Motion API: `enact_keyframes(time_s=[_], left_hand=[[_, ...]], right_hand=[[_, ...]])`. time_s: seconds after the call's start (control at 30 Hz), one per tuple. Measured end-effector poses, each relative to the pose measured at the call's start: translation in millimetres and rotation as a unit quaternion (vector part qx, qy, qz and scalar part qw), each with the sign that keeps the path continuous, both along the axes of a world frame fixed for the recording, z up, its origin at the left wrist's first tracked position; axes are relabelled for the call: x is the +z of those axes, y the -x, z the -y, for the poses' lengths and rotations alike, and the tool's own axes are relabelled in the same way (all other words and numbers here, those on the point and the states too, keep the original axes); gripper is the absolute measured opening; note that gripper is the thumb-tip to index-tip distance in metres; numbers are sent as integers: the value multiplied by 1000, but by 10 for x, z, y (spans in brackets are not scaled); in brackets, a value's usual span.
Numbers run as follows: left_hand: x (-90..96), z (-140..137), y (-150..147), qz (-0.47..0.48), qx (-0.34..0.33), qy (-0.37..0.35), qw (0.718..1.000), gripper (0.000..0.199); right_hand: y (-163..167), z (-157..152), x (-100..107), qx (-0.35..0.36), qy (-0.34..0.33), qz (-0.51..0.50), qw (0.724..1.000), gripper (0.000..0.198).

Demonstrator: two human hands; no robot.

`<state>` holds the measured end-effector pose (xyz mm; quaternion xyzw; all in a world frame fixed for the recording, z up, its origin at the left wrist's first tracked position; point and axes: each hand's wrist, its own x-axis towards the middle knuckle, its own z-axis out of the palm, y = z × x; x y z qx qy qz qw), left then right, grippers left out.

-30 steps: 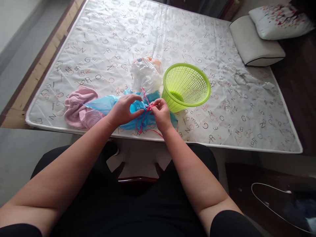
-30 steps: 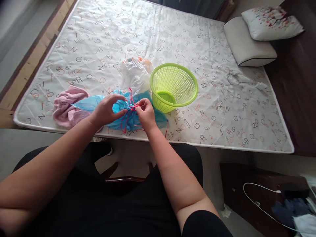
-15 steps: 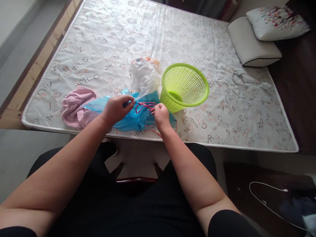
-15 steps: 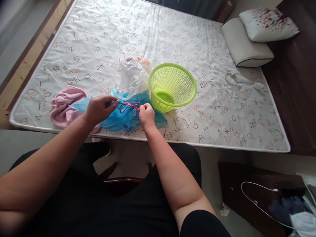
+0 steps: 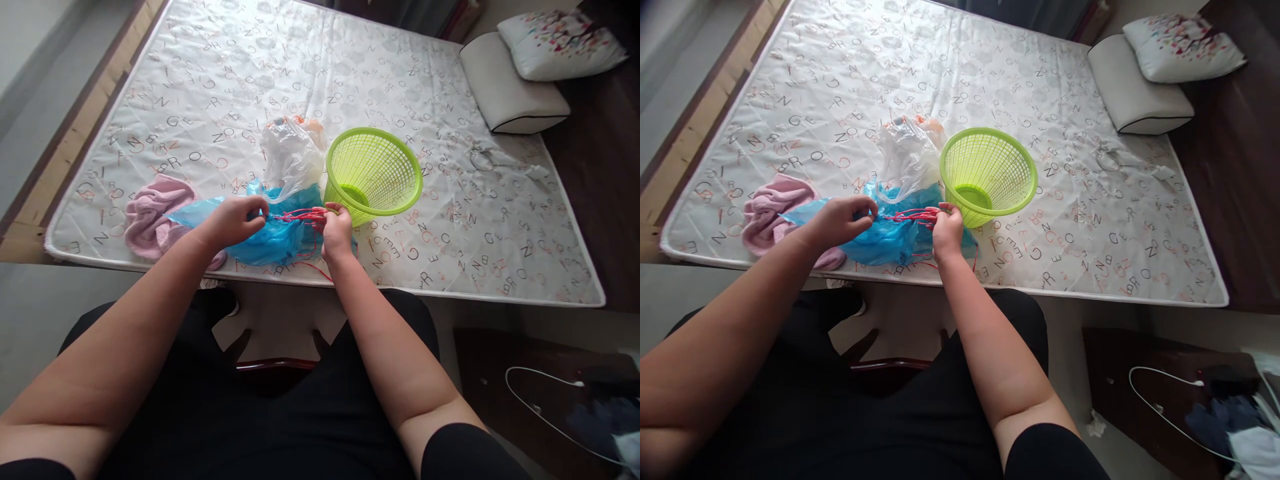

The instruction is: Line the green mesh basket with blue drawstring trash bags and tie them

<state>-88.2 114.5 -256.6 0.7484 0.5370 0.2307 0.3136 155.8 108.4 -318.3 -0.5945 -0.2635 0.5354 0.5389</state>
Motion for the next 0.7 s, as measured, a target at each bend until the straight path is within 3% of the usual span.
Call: enact_keyframes(time_s=[0.13, 0.27, 0.43, 0.53, 0.6, 0.7], left_hand=[[-97, -115, 76, -9, 15, -53, 998, 5], [-173, -194, 192, 7, 96, -80, 992, 8], [-116, -183, 241, 62, 220, -79, 970, 8], [-106, -182, 186, 133, 236, -44, 962, 11], [-117, -187, 131, 193, 236, -14, 952, 16], [-105, -175, 50, 282, 201, 42, 937, 28]], right_hand=[[-62, -25, -18, 46, -75, -34, 995, 22], [-129, -14, 58, 86, -119, -34, 989, 25], [-126, 61, 184, 163, -142, 54, 975, 70], [-55, 115, 197, 122, -156, 61, 978, 86], [23, 149, 176, 118, -144, 54, 981, 79], [154, 201, 117, 187, -116, 98, 971, 63]])
